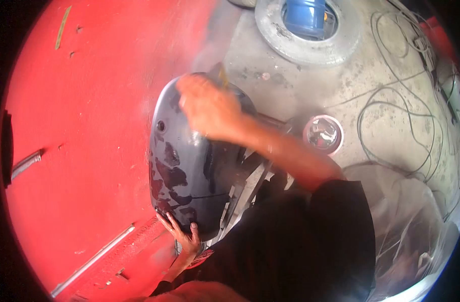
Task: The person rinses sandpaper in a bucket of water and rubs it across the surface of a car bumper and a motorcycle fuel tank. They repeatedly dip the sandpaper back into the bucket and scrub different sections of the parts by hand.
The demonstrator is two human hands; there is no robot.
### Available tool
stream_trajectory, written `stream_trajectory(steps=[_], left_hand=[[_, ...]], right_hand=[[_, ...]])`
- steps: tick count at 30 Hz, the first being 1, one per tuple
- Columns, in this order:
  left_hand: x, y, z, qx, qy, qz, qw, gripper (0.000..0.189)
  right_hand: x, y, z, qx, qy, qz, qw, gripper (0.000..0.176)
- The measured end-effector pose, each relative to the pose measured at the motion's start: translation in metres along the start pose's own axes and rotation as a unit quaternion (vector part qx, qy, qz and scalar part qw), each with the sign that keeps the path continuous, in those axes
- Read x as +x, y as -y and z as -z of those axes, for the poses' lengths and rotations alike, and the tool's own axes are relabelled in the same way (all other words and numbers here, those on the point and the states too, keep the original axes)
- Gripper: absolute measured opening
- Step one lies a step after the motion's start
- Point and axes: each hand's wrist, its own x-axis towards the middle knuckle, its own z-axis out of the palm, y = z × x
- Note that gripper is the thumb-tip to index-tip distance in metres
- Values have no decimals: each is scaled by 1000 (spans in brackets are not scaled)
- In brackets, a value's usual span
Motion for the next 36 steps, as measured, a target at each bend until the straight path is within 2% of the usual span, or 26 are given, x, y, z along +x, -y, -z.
stream_trajectory(steps=[1, 2, 3, 4, 5, 7, 9, 11, 13, 14, 17, 18, 19, 21, 22, 24, 25, 27, 29, 30, 31, 32, 33, 35, 36], left_hand=[[-1, -1, 1, -3, -7, 7, 1000, 85], [-2, -2, 1, 4, -10, 4, 1000, 86], [0, -1, -1, 11, -14, -5, 1000, 86], [-1, 3, -4, 20, -25, -23, 999, 87], [0, 2, -6, 18, -27, -15, 999, 87], [1, -1, -2, -6, -26, -3, 1000, 85], [-3, 3, -2, 1, -42, -6, 999, 86], [-1, 4, -6, 14, -45, -9, 999, 85], [0, 3, -6, 10, -51, -5, 999, 84], [-2, 2, -4, 7, -45, -1, 999, 84], [-1, 1, -4, 11, -58, -6, 998, 84], [1, 3, -5, 19, -63, -7, 998, 84], [0, 2, -7, 27, -63, -6, 998, 84], [-3, 0, -5, 14, -58, -14, 998, 83], [1, 0, -7, 18, -57, -8, 998, 83], [-1, 0, -5, 28, -54, 0, 998, 83], [1, 1, -5, 28, -56, -8, 998, 83], [-1, 1, -6, 33, -58, -4, 998, 83], [-6, 1, -3, 31, -41, -9, 999, 84], [-4, 1, -6, 26, -42, -4, 999, 84], [-2, 1, -5, 23, -39, 1, 999, 84], [-2, 0, -5, 26, -32, 6, 999, 83], [4, -1, -8, 25, -32, -7, 999, 83], [0, -1, -6, 23, -46, -3, 999, 84], [0, 1, -7, 28, -43, -8, 999, 83]], right_hand=[[19, -18, -8, 33, 14, -85, 996, 40], [35, -18, 21, 142, 124, -152, 970, 42], [26, -2, 21, 138, 125, -146, 972, 42], [4, 23, 16, 22, 59, -14, 998, 42], [-10, 40, 12, -89, -5, 118, 989, 43], [-6, 43, 14, -56, 19, 108, 992, 43], [28, 12, 1, -16, -9, 9, 1000, 41], [24, 29, 14, 24, 24, -9, 999, 40], [-5, 48, 18, -134, 33, 197, 971, 40], [1, 43, 25, -103, 63, 160, 980, 40], [33, 31, 20, -69, 59, 124, 988, 40], [16, 37, 18, -117, 83, 173, 974, 40], [-2, 55, 23, -102, 105, 179, 973, 41], [11, 31, 13, -80, 88, 112, 987, 42], [28, 18, 15, -81, 84, 115, 986, 42], [50, 0, 20, 53, 141, -90, 985, 43], [39, 9, 18, 51, 133, -90, 986, 43], [-10, 36, 8, -120, 1, 91, 989, 45], [-13, 23, 21, -99, 12, 78, 992, 46], [15, -10, 24, -2, 73, -8, 997, 46], [34, -36, 21, 100, 133, -96, 981, 46], [36, -43, 15, 179, 106, -115, 971, 44], [32, -54, 13, 176, 93, -117, 973, 44], [-9, -7, 16, 54, 6, -77, 996, 45], [-32, 8, 12, -8, -51, 0, 999, 44]])
